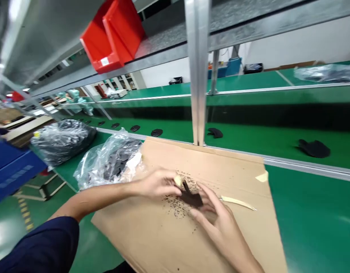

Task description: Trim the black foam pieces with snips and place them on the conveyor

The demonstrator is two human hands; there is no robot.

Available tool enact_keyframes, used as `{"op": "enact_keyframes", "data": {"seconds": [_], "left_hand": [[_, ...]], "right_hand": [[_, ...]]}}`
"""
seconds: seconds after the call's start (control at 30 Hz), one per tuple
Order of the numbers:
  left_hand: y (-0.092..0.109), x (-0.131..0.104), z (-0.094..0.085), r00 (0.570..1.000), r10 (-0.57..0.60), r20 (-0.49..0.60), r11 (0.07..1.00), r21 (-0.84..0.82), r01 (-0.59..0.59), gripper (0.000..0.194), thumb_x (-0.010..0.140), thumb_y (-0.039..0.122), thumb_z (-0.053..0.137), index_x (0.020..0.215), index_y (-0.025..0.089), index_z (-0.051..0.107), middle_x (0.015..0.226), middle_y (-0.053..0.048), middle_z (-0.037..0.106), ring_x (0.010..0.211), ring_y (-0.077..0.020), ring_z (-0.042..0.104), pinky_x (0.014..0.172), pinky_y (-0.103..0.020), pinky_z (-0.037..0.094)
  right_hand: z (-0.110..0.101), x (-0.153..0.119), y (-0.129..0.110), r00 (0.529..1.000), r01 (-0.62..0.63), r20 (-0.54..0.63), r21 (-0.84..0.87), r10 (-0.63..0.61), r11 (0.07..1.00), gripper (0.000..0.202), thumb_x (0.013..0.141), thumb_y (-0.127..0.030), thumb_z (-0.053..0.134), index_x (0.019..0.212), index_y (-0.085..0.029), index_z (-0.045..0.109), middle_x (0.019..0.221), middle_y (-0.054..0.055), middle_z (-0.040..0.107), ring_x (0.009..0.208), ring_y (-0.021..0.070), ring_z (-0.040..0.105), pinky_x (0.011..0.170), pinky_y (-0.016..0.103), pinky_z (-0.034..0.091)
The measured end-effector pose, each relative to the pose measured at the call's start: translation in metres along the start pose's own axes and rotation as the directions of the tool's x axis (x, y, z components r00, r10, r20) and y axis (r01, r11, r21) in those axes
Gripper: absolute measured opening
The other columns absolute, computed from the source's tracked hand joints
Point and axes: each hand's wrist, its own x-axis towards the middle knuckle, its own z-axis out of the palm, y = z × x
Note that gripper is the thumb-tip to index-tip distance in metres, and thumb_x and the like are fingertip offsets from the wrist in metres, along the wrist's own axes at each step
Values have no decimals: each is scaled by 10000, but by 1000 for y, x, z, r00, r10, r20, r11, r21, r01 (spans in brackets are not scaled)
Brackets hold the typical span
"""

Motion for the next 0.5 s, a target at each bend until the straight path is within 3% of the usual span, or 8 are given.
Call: {"op": "enact_keyframes", "data": {"seconds": [0.07, 0.1, 0.2, 0.27, 0.37, 0.43, 0.5], "left_hand": [[15, -13, 7, 997, -12, 80, 997, 76, 6, 174, 815, 234, 801, 869, 226, 636, 842, 8, 749, 772, -140, 726, 711, -195, 589], [16, -18, 1, 995, -62, 84, 991, 123, 51, 178, 809, 229, 806, 880, 233, 644, 850, 16, 751, 778, -133, 724, 718, -184, 583], [-2, -38, -42, 960, -278, -12, 911, 313, 268, 79, 936, 250, 646, 875, 204, 666, 850, -24, 738, 791, -160, 720, 749, -236, 577], [-25, -57, -80, 885, -441, -148, 774, 437, 458, 217, 966, 229, 564, 788, 152, 659, 779, -80, 705, 809, -222, 716, 795, -325, 570], [-61, -86, -121, 736, -594, -325, 537, 521, 663, 188, 947, 234, 612, 840, 94, 677, 890, -133, 703, 930, -262, 697, 872, -408, 560], [-80, -99, -133, 656, -632, -412, 419, 531, 737, 223, 960, 303, 625, 1054, 104, 663, 1084, -112, 682, 1030, -234, 666, 930, -435, 556], [-93, -105, -136, 604, -640, -475, 352, 518, 779, 312, 969, 351, 621, 1196, 138, 615, 1215, -95, 636, 1102, -224, 636, 968, -452, 547]], "right_hand": [[6, 1, 2, 995, -42, 97, 80, 34, 996, 433, 880, -543, 641, 1177, -233, 694, 958, 73, 768, 796, 245, 743, 693, 336, 634], [8, 1, 4, 992, -59, 117, 97, 47, 994, 405, 874, -549, 645, 1111, -229, 720, 891, 64, 769, 736, 241, 735, 664, 334, 629], [9, 4, 8, 992, -103, 76, 108, 96, 989, 421, 850, -558, 659, 1076, -210, 732, 849, 65, 764, 667, 238, 712, 647, 344, 621], [8, 5, 8, 992, -122, 26, 88, 120, 989, 423, 836, -547, 669, 1075, -204, 737, 924, 82, 770, 755, 256, 728, 706, 357, 624], [6, 6, 6, 991, -131, -12, 50, 132, 990, 369, 838, -501, 660, 1045, -207, 745, 949, 82, 778, 879, 282, 739, 788, 372, 616], [6, 6, 3, 993, -112, -16, 24, 113, 993, 329, 841, -463, 652, 1029, -211, 749, 949, 75, 783, 897, 285, 742, 787, 372, 613], [7, 6, 1, 997, -79, -19, 2, 79, 997, 291, 841, -433, 647, 1003, -215, 753, 957, 69, 787, 887, 284, 745, 770, 369, 613]]}}
